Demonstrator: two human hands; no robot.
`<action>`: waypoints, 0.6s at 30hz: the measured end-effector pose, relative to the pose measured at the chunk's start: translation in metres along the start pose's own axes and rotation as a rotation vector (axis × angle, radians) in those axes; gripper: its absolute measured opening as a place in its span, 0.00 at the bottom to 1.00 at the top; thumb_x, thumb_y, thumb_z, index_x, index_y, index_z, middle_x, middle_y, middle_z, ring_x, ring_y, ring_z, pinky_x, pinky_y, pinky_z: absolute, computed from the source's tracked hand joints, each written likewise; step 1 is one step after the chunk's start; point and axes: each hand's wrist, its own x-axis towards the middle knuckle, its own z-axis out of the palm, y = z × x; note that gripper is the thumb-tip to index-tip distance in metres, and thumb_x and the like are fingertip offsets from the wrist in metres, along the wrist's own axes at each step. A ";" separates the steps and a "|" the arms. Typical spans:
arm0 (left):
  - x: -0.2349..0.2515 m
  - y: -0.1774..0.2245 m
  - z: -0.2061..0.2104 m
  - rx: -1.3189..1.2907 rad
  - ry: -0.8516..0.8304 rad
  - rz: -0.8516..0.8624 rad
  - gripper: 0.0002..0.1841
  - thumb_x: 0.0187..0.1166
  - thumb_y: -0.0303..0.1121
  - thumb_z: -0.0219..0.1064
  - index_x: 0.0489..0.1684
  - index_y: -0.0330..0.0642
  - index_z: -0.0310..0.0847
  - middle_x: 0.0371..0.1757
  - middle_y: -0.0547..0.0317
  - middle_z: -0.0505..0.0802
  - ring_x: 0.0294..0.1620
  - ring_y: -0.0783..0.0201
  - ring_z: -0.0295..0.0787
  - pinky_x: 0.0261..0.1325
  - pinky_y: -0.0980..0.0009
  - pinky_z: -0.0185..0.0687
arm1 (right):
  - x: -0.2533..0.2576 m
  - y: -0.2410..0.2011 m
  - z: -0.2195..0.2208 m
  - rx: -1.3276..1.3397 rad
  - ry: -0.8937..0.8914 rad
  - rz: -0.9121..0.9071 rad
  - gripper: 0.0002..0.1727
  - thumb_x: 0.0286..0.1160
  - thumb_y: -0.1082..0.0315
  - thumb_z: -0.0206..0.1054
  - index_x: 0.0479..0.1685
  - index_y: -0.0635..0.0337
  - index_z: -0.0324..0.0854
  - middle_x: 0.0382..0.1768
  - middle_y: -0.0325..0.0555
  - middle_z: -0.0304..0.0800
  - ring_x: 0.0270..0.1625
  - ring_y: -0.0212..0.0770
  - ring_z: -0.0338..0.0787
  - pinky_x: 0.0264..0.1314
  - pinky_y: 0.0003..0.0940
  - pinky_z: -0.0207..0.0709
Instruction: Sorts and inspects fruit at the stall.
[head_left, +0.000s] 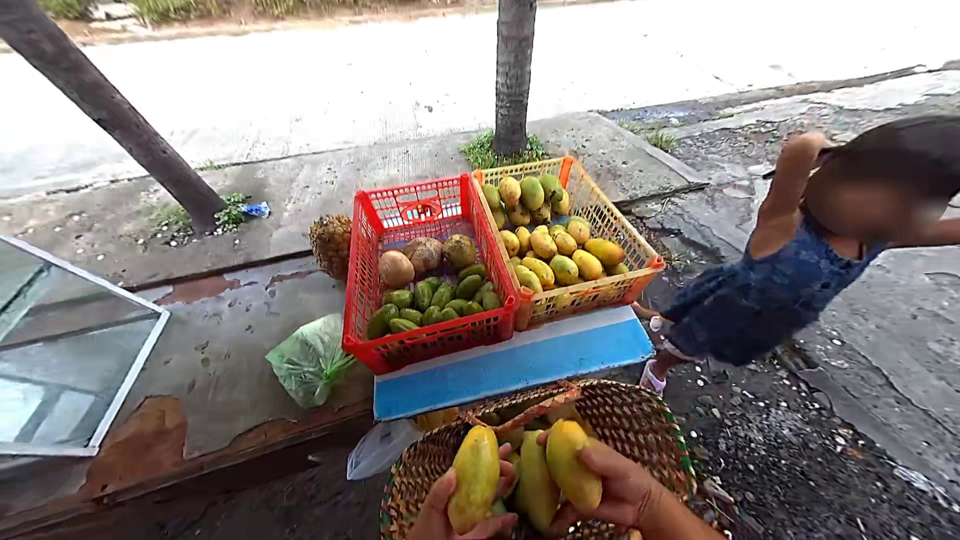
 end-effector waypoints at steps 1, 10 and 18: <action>0.001 0.001 0.001 0.002 -0.016 -0.005 0.43 0.56 0.65 0.80 0.71 0.47 0.84 0.74 0.47 0.87 0.75 0.44 0.81 0.72 0.41 0.79 | 0.005 -0.001 0.006 -0.036 -0.011 -0.001 0.37 0.65 0.43 0.79 0.74 0.48 0.81 0.66 0.55 0.88 0.66 0.59 0.89 0.61 0.67 0.85; -0.014 0.024 -0.006 -0.074 -0.143 0.053 0.46 0.52 0.78 0.71 0.72 0.61 0.85 0.73 0.44 0.86 0.72 0.35 0.82 0.63 0.31 0.80 | 0.017 -0.003 0.023 -0.055 0.071 -0.018 0.37 0.64 0.52 0.81 0.74 0.58 0.77 0.78 0.61 0.78 0.74 0.67 0.82 0.66 0.70 0.82; -0.039 0.060 -0.020 -0.194 -0.166 0.224 0.47 0.51 0.79 0.70 0.72 0.60 0.84 0.78 0.35 0.81 0.77 0.26 0.75 0.64 0.26 0.77 | -0.002 -0.015 0.026 -0.118 0.149 -0.087 0.43 0.64 0.36 0.77 0.75 0.53 0.75 0.65 0.57 0.88 0.50 0.48 0.94 0.39 0.39 0.90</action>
